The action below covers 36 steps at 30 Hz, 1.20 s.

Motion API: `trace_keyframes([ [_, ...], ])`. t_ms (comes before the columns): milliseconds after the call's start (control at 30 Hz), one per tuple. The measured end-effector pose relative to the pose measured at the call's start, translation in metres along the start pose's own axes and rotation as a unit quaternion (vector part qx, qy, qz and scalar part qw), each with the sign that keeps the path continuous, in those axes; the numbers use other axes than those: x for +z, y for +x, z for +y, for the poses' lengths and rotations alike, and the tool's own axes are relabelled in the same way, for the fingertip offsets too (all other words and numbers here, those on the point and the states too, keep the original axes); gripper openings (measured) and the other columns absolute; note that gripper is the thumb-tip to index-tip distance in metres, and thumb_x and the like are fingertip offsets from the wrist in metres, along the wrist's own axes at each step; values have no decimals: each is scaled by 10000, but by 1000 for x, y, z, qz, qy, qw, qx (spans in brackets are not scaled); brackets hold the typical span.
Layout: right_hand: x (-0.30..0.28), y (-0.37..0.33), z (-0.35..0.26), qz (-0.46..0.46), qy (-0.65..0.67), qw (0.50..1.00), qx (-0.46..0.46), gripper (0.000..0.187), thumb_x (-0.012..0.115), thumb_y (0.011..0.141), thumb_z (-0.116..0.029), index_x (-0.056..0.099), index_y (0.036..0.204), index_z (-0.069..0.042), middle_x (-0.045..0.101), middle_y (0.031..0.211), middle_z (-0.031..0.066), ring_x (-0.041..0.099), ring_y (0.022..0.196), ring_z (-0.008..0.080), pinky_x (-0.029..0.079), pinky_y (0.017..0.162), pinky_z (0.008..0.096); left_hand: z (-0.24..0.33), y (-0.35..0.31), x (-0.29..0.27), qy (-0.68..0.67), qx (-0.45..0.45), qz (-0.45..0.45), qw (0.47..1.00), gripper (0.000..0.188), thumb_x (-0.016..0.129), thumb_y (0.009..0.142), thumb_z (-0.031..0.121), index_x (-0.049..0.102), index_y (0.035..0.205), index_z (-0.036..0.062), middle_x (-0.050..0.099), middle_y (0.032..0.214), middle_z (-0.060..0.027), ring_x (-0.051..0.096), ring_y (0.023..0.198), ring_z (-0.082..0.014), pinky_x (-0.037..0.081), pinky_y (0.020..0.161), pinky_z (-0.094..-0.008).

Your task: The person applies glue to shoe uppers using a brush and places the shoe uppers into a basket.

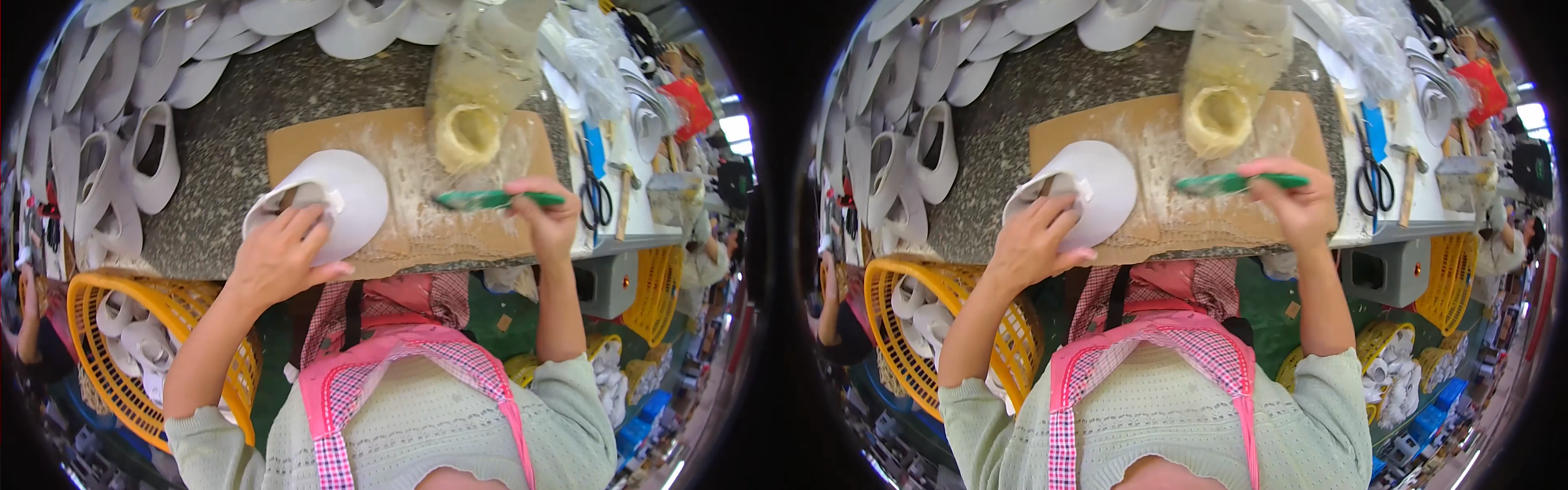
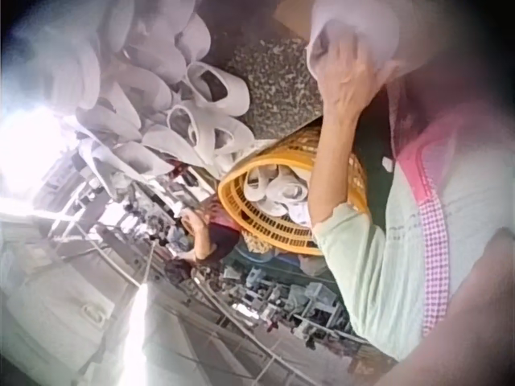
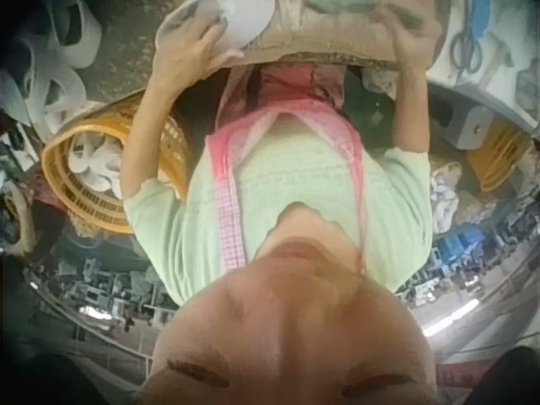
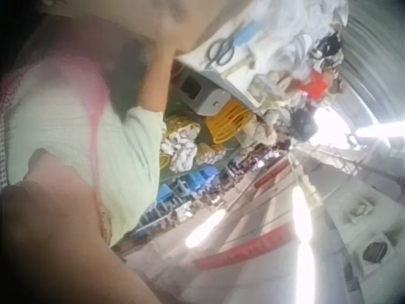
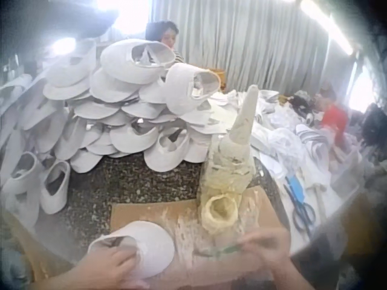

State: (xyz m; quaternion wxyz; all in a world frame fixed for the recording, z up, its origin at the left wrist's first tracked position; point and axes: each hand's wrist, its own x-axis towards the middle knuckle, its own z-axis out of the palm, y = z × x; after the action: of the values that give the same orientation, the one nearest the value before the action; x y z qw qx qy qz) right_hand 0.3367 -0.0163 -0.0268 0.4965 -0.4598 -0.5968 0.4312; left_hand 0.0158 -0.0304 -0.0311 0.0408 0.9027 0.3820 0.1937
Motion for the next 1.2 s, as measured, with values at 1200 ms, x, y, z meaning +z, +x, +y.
trace_keyframes([
  [1200,-8,47,-14,35,-257,947,-187,145,595,739,-1,631,877,-29,636,799,66,585,701,109,449,580,207,-22,25,-87,-562,-229,-82,790,280,572,706,-5,465,964,-23,580,800,-39,548,692,-93,419,579,-208],
])
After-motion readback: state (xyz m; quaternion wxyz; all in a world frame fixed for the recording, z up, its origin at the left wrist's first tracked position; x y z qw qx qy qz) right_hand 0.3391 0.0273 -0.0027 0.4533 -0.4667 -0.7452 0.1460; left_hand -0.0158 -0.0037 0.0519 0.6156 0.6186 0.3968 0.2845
